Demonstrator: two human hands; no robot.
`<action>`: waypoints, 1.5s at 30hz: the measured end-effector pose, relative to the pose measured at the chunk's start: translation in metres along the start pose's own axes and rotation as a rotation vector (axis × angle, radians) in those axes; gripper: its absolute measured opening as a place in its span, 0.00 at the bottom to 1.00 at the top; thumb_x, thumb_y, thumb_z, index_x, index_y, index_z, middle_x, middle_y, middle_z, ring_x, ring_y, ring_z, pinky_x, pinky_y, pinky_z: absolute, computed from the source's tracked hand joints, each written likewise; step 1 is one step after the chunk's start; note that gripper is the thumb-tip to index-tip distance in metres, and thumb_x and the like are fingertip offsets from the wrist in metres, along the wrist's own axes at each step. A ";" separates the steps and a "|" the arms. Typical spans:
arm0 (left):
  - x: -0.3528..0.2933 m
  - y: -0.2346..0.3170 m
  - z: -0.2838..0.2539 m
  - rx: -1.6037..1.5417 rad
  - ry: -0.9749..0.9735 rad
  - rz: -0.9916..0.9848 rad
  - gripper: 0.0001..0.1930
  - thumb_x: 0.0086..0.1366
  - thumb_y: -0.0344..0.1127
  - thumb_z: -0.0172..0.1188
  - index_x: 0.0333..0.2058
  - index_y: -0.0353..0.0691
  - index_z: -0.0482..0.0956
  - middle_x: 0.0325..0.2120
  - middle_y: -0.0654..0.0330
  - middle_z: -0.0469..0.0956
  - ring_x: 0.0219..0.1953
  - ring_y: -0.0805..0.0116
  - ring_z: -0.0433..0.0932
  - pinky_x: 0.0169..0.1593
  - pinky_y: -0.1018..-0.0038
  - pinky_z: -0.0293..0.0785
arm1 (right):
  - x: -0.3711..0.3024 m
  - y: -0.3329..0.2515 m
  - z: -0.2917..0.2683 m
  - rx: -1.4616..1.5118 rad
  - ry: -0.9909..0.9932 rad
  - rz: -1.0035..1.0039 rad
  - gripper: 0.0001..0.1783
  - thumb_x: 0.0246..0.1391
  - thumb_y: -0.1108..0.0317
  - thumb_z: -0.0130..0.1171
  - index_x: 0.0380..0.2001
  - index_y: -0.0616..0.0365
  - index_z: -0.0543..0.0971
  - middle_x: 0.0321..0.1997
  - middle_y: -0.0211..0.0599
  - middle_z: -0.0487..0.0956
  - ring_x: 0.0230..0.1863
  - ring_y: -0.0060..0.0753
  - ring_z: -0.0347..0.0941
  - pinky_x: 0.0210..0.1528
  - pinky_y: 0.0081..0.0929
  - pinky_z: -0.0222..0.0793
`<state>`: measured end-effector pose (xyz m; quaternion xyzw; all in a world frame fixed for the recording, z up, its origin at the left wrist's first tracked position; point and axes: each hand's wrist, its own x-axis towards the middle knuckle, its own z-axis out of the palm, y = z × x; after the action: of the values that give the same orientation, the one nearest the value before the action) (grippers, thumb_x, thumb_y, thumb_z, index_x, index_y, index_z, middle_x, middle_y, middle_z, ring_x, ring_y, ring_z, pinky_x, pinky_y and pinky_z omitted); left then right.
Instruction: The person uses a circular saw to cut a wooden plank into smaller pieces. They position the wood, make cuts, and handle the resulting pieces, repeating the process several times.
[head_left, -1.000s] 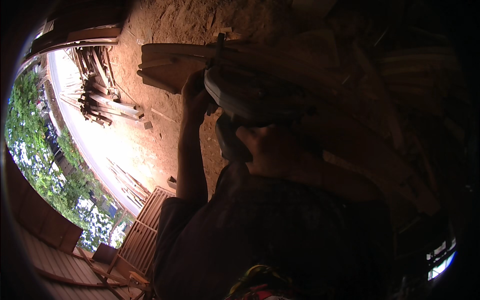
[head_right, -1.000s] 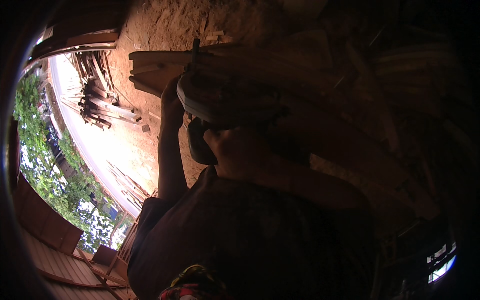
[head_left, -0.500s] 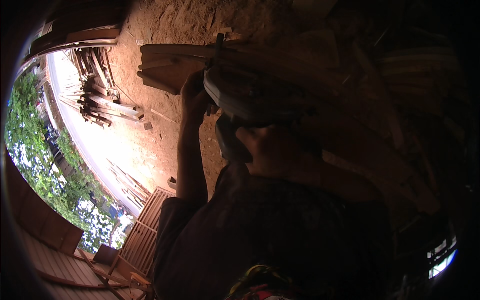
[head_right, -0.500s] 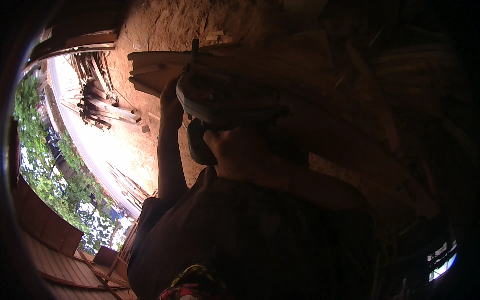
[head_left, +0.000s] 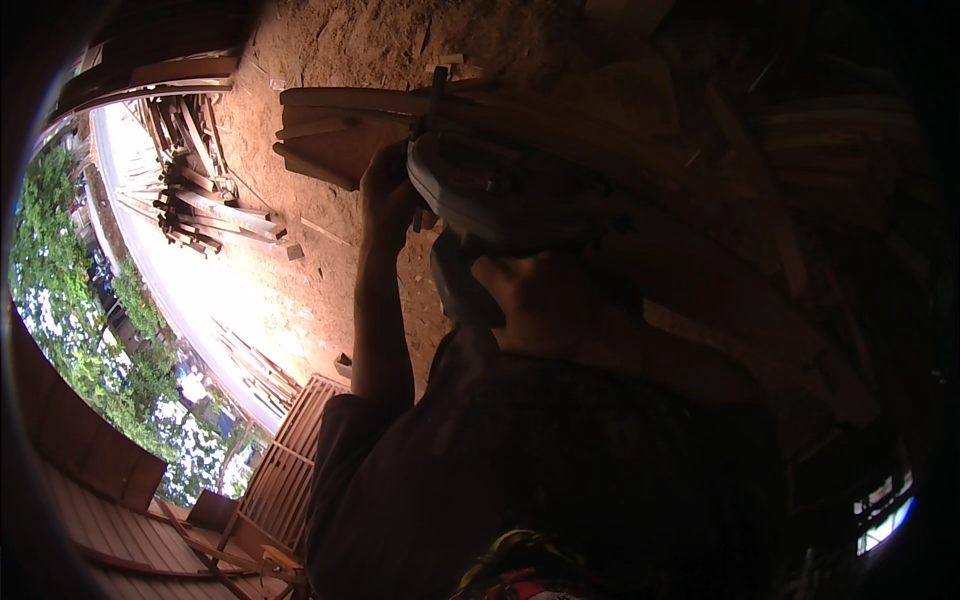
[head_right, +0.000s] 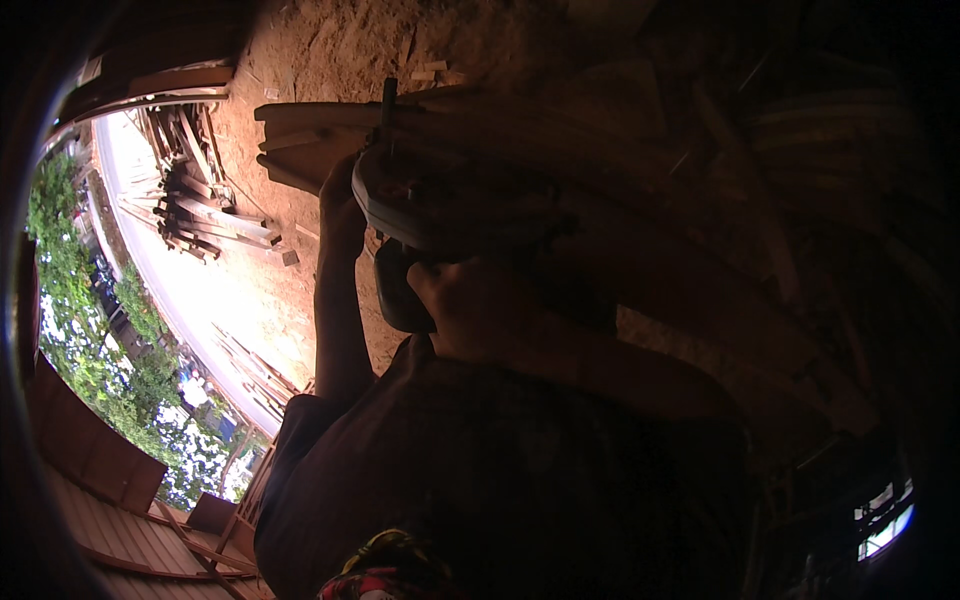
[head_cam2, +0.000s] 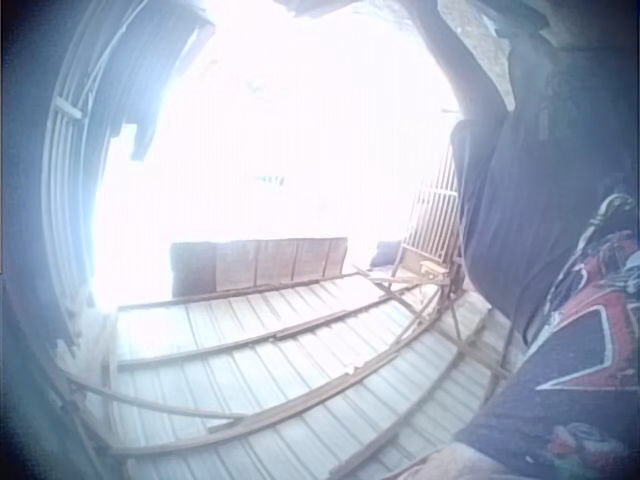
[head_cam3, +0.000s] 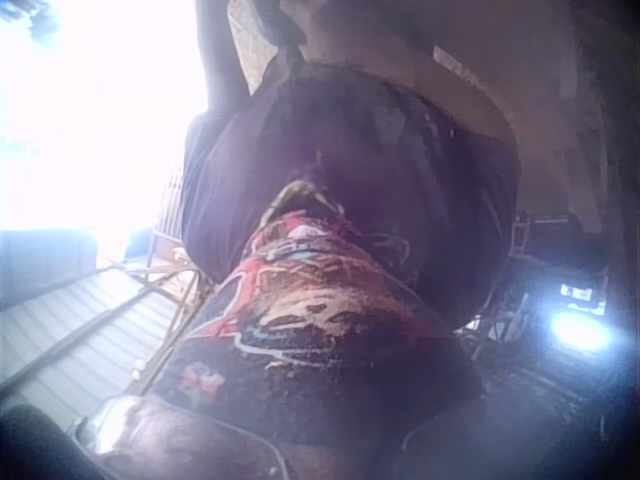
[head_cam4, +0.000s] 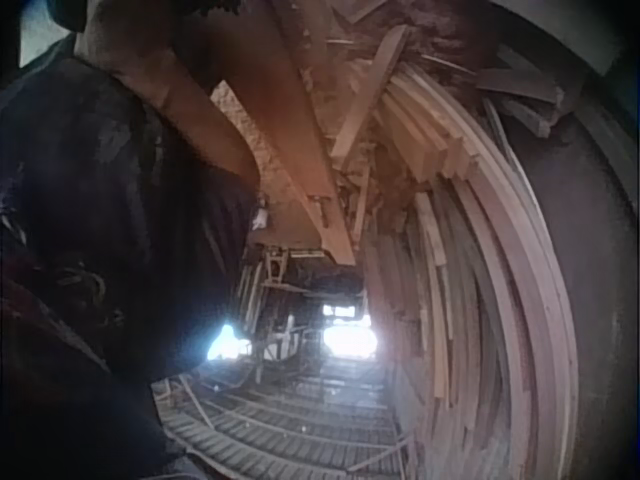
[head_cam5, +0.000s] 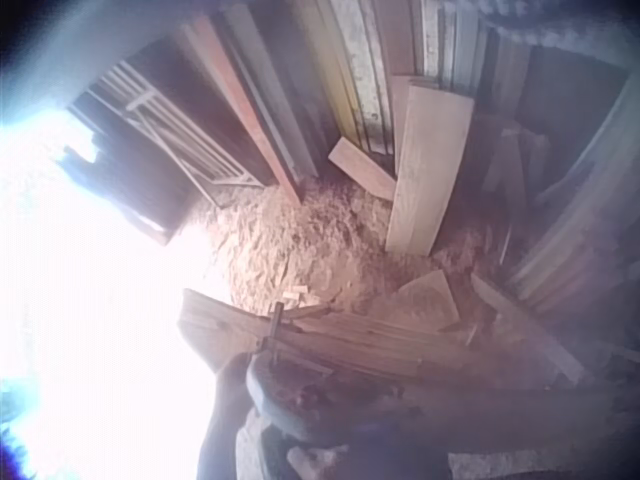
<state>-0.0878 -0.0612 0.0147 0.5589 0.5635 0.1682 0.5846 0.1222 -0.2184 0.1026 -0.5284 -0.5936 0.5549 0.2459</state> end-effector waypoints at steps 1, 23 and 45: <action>0.000 -0.002 -0.001 0.004 0.001 0.008 0.23 0.65 0.35 0.70 0.56 0.31 0.77 0.40 0.57 0.84 0.34 0.75 0.82 0.34 0.78 0.79 | 0.000 0.000 0.000 0.006 0.015 -0.010 0.19 0.42 0.70 0.69 0.38 0.63 0.75 0.35 0.51 0.85 0.37 0.54 0.86 0.40 0.48 0.84; -0.001 0.122 0.021 0.323 -0.170 0.148 0.34 0.61 0.32 0.71 0.65 0.33 0.72 0.61 0.53 0.77 0.62 0.63 0.76 0.66 0.68 0.71 | -0.005 -0.003 -0.004 -0.035 0.040 0.024 0.20 0.44 0.68 0.71 0.41 0.61 0.76 0.32 0.52 0.85 0.35 0.55 0.86 0.39 0.49 0.83; 0.020 0.035 -0.006 0.018 -0.030 -0.204 0.29 0.64 0.54 0.69 0.52 0.34 0.82 0.47 0.55 0.78 0.52 0.64 0.77 0.60 0.69 0.68 | -0.002 0.005 0.004 -0.012 0.048 -0.050 0.22 0.40 0.67 0.73 0.39 0.62 0.76 0.34 0.49 0.85 0.36 0.52 0.86 0.39 0.46 0.84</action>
<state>-0.0715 -0.0312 0.0362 0.5063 0.6103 0.0943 0.6019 0.1208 -0.2225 0.0974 -0.5279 -0.6040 0.5322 0.2708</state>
